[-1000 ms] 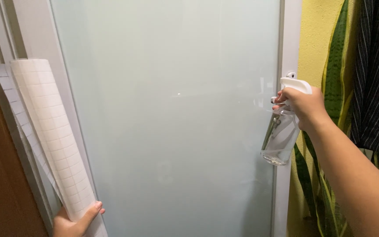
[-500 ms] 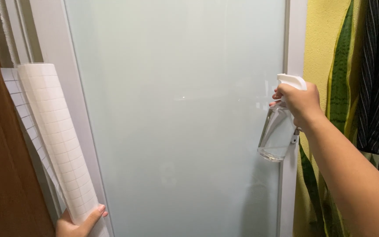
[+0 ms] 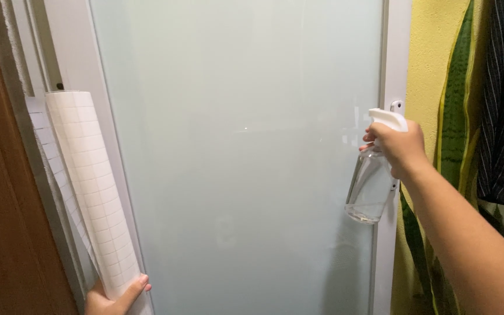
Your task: Measuring a vinyl wrap sheet, rolling it up, and spraying a glass door with water in preparation for application.
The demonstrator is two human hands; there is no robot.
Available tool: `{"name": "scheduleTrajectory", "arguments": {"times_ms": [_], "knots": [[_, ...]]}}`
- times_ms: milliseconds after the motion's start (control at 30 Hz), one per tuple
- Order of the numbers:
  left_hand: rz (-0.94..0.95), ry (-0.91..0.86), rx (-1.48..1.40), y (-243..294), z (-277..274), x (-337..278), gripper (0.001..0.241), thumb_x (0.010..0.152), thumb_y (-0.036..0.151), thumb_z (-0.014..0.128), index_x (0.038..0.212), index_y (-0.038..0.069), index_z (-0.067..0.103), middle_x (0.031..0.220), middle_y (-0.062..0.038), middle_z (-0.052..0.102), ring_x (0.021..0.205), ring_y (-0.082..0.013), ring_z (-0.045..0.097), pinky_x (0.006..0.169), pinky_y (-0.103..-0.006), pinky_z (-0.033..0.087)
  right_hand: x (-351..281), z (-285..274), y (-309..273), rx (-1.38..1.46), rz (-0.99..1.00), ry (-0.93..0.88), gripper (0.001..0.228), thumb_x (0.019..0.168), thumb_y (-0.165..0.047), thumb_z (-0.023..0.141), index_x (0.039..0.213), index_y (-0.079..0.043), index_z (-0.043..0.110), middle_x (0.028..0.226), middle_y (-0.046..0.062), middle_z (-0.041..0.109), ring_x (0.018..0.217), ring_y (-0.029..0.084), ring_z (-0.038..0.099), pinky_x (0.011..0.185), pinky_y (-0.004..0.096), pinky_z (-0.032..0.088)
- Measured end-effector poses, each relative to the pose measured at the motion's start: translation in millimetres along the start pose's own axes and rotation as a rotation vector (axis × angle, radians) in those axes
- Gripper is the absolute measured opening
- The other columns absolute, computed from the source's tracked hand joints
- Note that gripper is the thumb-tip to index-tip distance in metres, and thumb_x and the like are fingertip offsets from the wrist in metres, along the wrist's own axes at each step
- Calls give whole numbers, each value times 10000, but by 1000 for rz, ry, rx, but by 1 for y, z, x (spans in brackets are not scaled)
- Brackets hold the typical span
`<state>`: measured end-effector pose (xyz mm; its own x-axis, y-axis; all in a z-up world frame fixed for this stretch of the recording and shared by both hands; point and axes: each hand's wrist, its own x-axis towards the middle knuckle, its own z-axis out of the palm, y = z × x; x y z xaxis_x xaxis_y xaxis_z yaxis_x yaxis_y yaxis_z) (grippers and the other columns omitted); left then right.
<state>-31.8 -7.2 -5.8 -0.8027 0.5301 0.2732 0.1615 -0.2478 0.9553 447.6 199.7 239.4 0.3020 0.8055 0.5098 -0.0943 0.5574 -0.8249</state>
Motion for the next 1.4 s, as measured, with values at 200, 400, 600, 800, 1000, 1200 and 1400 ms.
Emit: {"name": "scheduleTrajectory", "arguments": {"times_ms": [200, 400, 600, 800, 1000, 1200, 1400], "knots": [[-116, -10, 23, 22, -1, -15, 435, 745, 50, 874, 1110, -137, 731, 970, -283, 788, 833, -412, 772, 864, -437, 557, -32, 14, 18, -165, -81, 15, 120, 741, -126, 651, 812, -41, 697, 725, 62, 666, 581, 205, 718, 498, 308, 545], [-68, 13, 6, -4, -1, -2, 309, 715, 7, 903, 925, -172, 763, 866, -273, 780, 742, -404, 769, 780, -421, 566, -57, 19, 44, -270, -37, 41, 108, 773, -189, 615, 757, -92, 661, 677, 12, 631, 653, 181, 762, 479, 274, 428], [-143, 10, 43, 2, 1, -18, 382, 708, -6, 902, 1019, -171, 754, 902, -294, 788, 780, -396, 764, 831, -416, 580, -40, 3, 55, -212, -18, 79, 69, 706, -122, 623, 684, -61, 648, 640, 11, 564, 562, 211, 730, 450, 275, 453], [-98, 34, 1, -31, 7, -6, 353, 683, -10, 912, 939, -181, 740, 831, -296, 772, 721, -382, 752, 775, -418, 581, -32, -12, 47, -284, -26, 56, 80, 735, -138, 617, 711, -77, 663, 662, 15, 593, 565, 215, 725, 487, 266, 452], [-59, 16, -28, -31, 13, -3, 391, 674, -53, 884, 985, -212, 707, 825, -336, 742, 691, -444, 734, 724, -481, 600, -64, -4, 17, -348, -108, -58, 113, 736, -146, 645, 695, -41, 655, 671, 45, 616, 620, 217, 744, 562, 281, 495], [-125, 15, 162, 1, 7, -10, 345, 712, 118, 906, 944, -119, 813, 777, -261, 831, 836, -281, 764, 890, -341, 538, -27, 3, 1, 45, -83, -120, 93, 717, -49, 600, 766, 6, 657, 710, 119, 608, 550, 265, 670, 510, 329, 549], [-158, 47, 59, 2, -1, -7, 460, 708, 19, 918, 1071, -183, 722, 870, -324, 787, 794, -386, 750, 852, -431, 553, -16, 3, -22, -93, 23, 29, 80, 733, -97, 588, 742, -36, 638, 676, 76, 616, 552, 227, 682, 487, 300, 522]]}}
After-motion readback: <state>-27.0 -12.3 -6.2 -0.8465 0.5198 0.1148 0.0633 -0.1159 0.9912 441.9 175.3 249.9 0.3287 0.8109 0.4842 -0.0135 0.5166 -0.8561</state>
